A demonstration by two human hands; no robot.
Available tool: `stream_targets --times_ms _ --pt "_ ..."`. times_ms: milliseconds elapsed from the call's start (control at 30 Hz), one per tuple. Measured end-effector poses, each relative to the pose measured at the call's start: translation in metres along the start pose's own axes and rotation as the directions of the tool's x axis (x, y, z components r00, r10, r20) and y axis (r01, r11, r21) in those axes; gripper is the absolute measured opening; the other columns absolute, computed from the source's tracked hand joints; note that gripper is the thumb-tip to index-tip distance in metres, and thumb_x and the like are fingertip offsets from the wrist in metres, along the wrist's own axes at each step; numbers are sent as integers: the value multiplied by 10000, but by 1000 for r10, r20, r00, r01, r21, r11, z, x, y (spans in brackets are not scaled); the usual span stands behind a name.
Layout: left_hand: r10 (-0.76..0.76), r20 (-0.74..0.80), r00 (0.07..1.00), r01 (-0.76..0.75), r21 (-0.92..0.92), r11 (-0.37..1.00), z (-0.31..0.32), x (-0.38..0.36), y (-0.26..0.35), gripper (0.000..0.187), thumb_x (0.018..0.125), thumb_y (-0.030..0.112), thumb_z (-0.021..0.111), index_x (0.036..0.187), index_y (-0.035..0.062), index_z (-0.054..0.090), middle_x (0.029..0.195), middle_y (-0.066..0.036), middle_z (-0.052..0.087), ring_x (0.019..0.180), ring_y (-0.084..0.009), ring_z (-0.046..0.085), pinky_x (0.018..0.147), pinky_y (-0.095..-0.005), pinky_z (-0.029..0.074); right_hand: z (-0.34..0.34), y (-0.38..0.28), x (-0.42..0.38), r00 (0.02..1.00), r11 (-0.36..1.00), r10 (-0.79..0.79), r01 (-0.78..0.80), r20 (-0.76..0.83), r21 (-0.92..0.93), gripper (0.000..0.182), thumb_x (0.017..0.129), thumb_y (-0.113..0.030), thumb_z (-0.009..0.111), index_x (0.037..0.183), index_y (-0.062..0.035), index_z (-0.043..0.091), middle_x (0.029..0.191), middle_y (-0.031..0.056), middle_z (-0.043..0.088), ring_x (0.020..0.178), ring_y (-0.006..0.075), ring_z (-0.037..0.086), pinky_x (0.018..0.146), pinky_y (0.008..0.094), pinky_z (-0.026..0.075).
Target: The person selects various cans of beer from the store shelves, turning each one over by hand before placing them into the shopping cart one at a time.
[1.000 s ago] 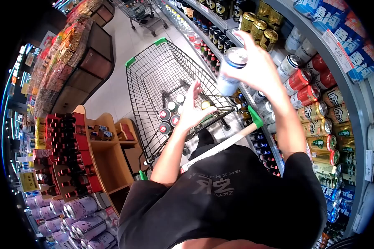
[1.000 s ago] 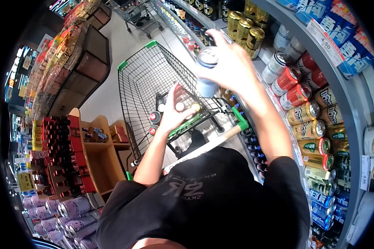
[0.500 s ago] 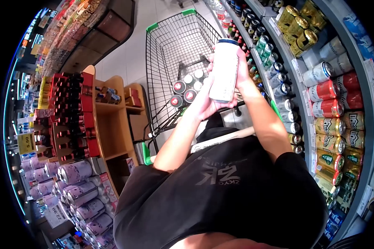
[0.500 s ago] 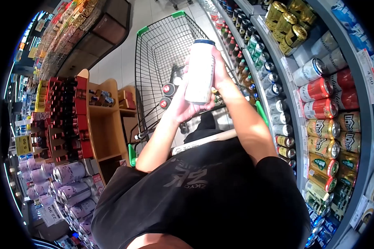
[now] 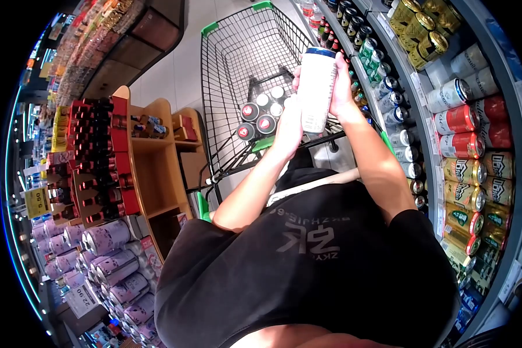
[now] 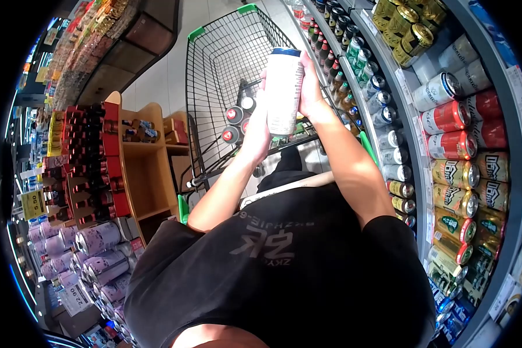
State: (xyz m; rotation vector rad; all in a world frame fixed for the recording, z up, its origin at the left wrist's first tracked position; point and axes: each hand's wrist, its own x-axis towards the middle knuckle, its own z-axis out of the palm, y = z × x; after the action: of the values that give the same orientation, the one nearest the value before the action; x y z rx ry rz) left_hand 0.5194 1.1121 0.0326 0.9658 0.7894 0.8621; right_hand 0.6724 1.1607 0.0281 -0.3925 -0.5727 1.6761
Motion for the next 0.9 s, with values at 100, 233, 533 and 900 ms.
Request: stream_targets --times_ms 100,233,533,900 --pt "84 -10 996 -84 37 996 -3 1 -6 560 1074 424 222 1306 -30 452 1167 -117 610 1053 -161 602 910 -301 490 1 -1 0 1000 999 -25 25 -18 23 878 872 -765 339 1172 26 576 958 213 681 803 326 695 726 441 587" --pt "132 10 991 -132 1 991 -2 4 -9 575 1076 419 188 1291 -31 475 1190 -119 607 1079 -165 589 959 -310 458 -2 -1 -1 1000 996 -8 8 6 90 839 883 -728 349 1182 22 576 957 222 681 797 334 695 719 458 590" --pt "19 149 989 -59 272 961 -11 3 -2 606 944 379 609 1330 -42 406 1291 -143 539 1188 -170 537 974 -332 465 1 -2 -2 998 994 1 7 -66 107 834 882 -714 358 1220 25 547 911 219 678 772 343 681 716 465 583" --pt "276 263 924 -358 349 866 -3 -9 1 1043 700 215 878 1418 30 144 1382 -208 400 1295 -290 432 1037 -410 420 1 -8 -7 995 991 -66 57 69 122 849 885 -711 364 1277 29 502 955 216 662 816 340 677 738 452 578"
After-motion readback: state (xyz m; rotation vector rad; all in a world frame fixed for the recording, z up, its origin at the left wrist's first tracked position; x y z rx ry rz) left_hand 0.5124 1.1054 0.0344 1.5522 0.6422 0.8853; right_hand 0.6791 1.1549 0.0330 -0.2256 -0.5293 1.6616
